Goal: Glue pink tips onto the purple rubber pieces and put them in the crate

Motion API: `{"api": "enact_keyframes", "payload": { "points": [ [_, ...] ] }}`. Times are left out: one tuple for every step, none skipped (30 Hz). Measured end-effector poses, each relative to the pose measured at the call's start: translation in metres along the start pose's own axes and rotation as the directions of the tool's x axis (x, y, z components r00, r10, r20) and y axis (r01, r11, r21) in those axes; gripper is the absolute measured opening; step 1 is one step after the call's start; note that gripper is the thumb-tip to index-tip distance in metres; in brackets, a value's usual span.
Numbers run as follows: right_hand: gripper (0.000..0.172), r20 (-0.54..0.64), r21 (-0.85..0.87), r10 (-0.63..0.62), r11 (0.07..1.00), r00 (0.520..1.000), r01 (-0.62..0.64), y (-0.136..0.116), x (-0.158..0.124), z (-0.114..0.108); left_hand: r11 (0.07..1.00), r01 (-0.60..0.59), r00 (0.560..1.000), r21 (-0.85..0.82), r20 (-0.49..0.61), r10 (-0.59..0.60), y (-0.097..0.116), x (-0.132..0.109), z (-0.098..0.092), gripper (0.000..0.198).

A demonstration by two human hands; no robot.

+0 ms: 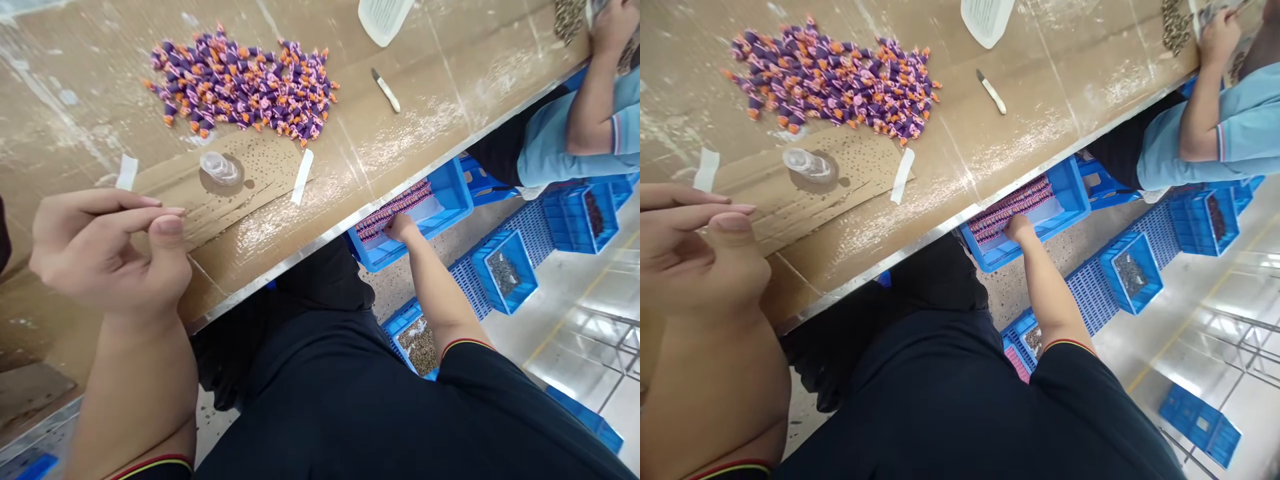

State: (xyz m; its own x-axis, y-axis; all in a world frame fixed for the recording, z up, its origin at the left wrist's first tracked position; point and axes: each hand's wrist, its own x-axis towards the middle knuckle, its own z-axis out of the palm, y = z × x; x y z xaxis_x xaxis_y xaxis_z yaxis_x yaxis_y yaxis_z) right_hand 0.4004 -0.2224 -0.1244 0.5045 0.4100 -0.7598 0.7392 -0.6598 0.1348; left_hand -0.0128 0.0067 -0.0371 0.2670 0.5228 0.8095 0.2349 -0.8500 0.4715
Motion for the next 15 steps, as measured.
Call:
{"api": "enact_keyframes", "payload": {
  "points": [
    [0.018,0.005,-0.014,0.002,1.0,1.0,-0.002,-0.0015,0.0002,0.0004,1.0,0.002,1.0,0.002,0.006,-0.002,-0.0007,-0.001,-0.0008,0.013],
    [0.02,0.01,-0.025,0.003,1.0,1.0,-0.003,-0.0028,0.0002,0.0008,1.0,0.007,1.0,0.003,0.011,-0.007,-0.0014,-0.0019,-0.0017,0.013],
    [0.023,0.015,-0.033,0.003,0.999,1.0,-0.002,-0.0038,0.0,0.0011,1.0,0.014,1.0,0.001,0.017,-0.014,-0.0022,-0.0026,-0.0025,0.014],
    [0.026,0.02,-0.039,0.002,0.999,1.0,-0.001,-0.0045,-0.0001,0.0015,1.0,0.018,1.0,-0.002,0.018,-0.018,-0.0028,-0.0033,-0.0032,0.014],
    [0.028,0.025,-0.042,-0.001,0.999,1.0,0.002,-0.0049,-0.0001,0.0017,1.0,0.021,1.0,-0.008,0.017,-0.021,-0.0034,-0.0038,-0.0038,0.013],
    [0.03,0.03,-0.043,-0.003,0.999,1.0,0.004,-0.005,0.0,0.002,1.0,0.025,0.999,-0.011,0.022,-0.024,-0.0037,-0.0043,-0.0042,0.013],
    [0.031,0.033,-0.043,-0.006,0.999,0.999,0.007,-0.005,0.0003,0.0022,1.0,0.023,0.999,-0.012,0.028,-0.023,-0.004,-0.0046,-0.0044,0.012],
    [0.031,0.035,-0.042,-0.008,0.999,0.999,0.009,-0.0049,0.0006,0.0025,1.0,0.02,0.999,-0.009,0.031,-0.02,-0.0041,-0.0049,-0.0045,0.012],
    [0.031,0.037,-0.042,-0.009,0.999,0.999,0.011,-0.0048,0.001,0.0028,1.0,0.016,0.999,-0.007,0.033,-0.016,-0.0041,-0.0051,-0.0044,0.012],
    [0.031,0.037,-0.042,-0.01,0.999,0.999,0.011,-0.0047,0.0014,0.0031,1.0,0.011,0.999,-0.008,0.034,-0.011,-0.0041,-0.0053,-0.0042,0.012],
    [0.031,0.038,-0.042,-0.01,0.999,0.999,0.012,-0.0048,0.0017,0.0032,1.0,0.008,0.999,-0.008,0.035,-0.008,-0.0041,-0.0055,-0.0041,0.012],
    [0.031,0.038,-0.043,-0.011,0.999,0.999,0.013,-0.0051,0.0019,0.0033,1.0,0.003,0.999,-0.005,0.033,-0.003,-0.0041,-0.0056,-0.0039,0.012],
    [0.031,0.038,-0.044,-0.013,0.999,0.999,0.014,-0.0054,0.0021,0.0034,1.0,-0.001,0.999,-0.001,0.035,0.001,-0.0041,-0.0058,-0.0039,0.011],
    [0.032,0.038,-0.044,-0.015,0.999,0.999,0.017,-0.0059,0.0021,0.0033,1.0,-0.002,0.999,0.004,0.042,0.002,-0.0041,-0.0058,-0.0038,0.011],
    [0.032,0.037,-0.043,-0.017,0.999,0.999,0.019,-0.0063,0.0021,0.0031,1.0,-0.003,0.999,0.009,0.047,0.003,-0.0041,-0.0059,-0.0039,0.01]
  ]
}}
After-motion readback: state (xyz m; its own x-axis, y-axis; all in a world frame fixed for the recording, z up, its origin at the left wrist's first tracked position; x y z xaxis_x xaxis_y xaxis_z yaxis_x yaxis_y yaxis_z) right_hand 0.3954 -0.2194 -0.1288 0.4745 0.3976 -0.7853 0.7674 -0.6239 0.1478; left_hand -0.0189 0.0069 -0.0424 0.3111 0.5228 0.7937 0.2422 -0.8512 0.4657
